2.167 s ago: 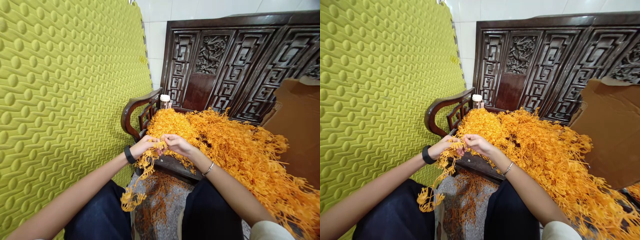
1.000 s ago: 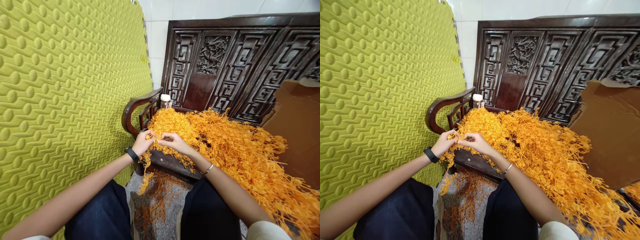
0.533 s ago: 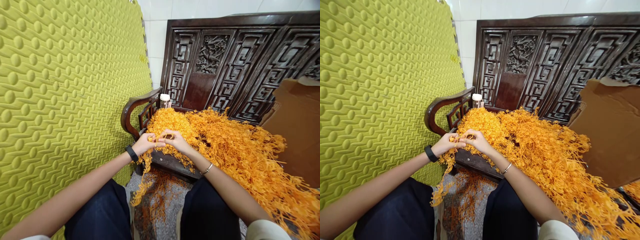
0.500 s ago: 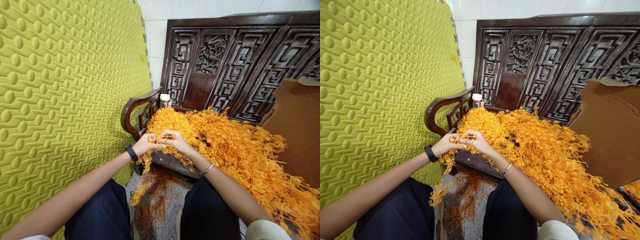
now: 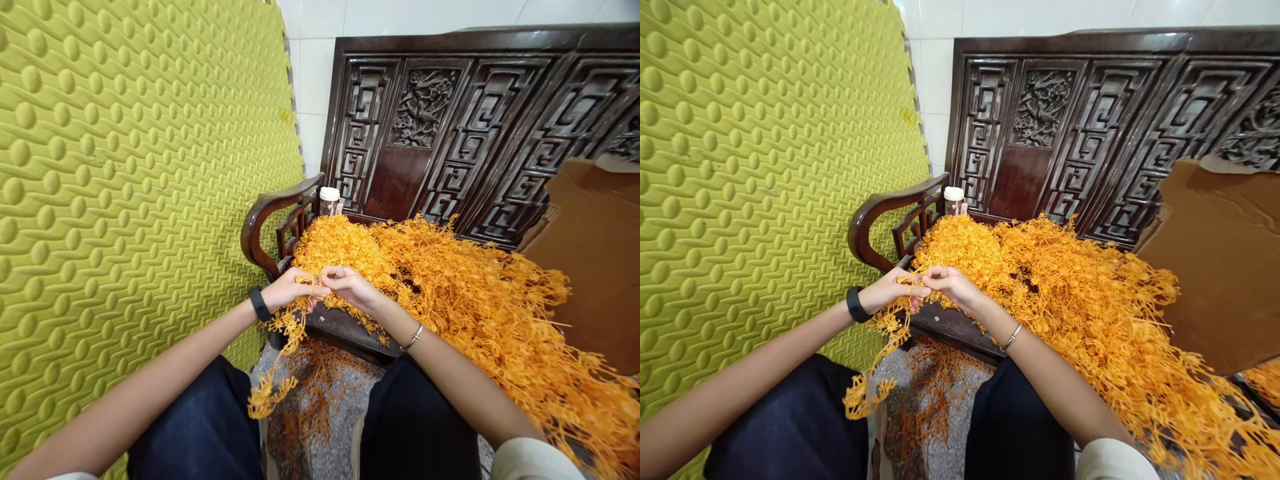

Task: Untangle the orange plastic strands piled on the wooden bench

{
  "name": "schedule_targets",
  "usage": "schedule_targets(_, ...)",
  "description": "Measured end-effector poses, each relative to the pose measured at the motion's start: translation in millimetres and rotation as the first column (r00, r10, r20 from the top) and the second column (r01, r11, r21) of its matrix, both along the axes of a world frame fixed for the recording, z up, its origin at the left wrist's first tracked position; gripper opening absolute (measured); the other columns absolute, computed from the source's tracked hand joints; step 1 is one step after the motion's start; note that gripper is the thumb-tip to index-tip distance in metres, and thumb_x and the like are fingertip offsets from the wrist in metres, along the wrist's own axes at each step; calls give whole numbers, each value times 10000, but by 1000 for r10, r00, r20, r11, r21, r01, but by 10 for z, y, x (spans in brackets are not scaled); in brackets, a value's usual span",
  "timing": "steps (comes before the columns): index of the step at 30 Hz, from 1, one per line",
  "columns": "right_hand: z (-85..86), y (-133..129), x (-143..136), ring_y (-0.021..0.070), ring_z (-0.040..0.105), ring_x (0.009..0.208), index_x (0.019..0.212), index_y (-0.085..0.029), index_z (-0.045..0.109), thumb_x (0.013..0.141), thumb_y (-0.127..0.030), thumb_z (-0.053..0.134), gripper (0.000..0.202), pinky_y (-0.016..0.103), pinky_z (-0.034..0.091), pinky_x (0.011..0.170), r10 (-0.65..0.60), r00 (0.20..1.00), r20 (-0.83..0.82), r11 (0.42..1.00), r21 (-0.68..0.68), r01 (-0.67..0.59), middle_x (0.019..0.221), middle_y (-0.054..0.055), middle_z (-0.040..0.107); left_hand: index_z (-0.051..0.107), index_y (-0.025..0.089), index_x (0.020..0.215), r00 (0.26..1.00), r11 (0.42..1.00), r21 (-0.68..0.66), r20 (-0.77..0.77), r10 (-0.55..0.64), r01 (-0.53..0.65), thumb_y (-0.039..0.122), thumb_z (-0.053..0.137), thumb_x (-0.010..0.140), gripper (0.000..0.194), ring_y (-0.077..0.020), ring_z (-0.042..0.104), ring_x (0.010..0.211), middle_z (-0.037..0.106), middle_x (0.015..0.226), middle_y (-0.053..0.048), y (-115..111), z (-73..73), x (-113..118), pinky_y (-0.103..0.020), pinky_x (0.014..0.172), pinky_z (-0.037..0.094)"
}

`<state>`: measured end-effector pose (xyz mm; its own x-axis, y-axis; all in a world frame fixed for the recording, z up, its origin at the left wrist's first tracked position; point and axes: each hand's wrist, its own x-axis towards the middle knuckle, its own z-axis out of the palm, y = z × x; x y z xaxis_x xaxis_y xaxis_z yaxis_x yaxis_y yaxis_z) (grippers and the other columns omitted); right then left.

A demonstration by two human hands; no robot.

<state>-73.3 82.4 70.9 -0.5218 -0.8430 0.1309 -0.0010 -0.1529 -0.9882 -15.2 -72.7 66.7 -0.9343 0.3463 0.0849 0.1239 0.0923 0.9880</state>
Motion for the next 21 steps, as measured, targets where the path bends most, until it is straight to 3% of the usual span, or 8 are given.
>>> schedule_targets(5, -49, 7, -22, 109, 501, 662, 726, -60, 456, 740, -182, 554, 158, 275, 359, 707, 116, 992, 54, 990, -82, -112, 721, 66, 507, 543, 35, 594, 998, 996, 69, -28, -58, 60, 231, 645, 617, 222, -141, 515, 504, 530, 563, -75, -22, -5, 24, -292, 546, 441)
schedule_targets(10, -24, -8, 1, 163, 530, 706, 765, -80, 434, 796, -155, 455, 85, 338, 379, 707, 255, 967, 5, 953, -172, -250, 760, 83, 523, 528, 63, 530, 993, 984, 156, -90, -74, 87, 186, 632, 632, 191, -117, 506, 528, 519, 553, -64, -24, -9, 16, -264, 562, 434)
schedule_targets(17, -48, -37, 17, 117, 481, 763, 713, -73, 460, 756, -139, 494, 86, 264, 360, 757, 223, 973, 58, 952, -227, -204, 806, 78, 482, 489, 61, 550, 996, 973, 216, -59, -63, 74, 188, 638, 625, 210, -108, 499, 508, 511, 568, -51, -32, -24, 2, -261, 575, 419)
schedule_targets(21, 2, -2, -27, 98, 443, 695, 659, -80, 453, 683, -120, 562, 119, 232, 373, 690, 273, 929, 248, 914, -368, -170, 698, 46, 403, 400, 54, 479, 993, 946, 305, -7, -115, 112, 156, 644, 598, 290, -85, 467, 513, 431, 570, -26, -98, 3, 36, -238, 519, 409)
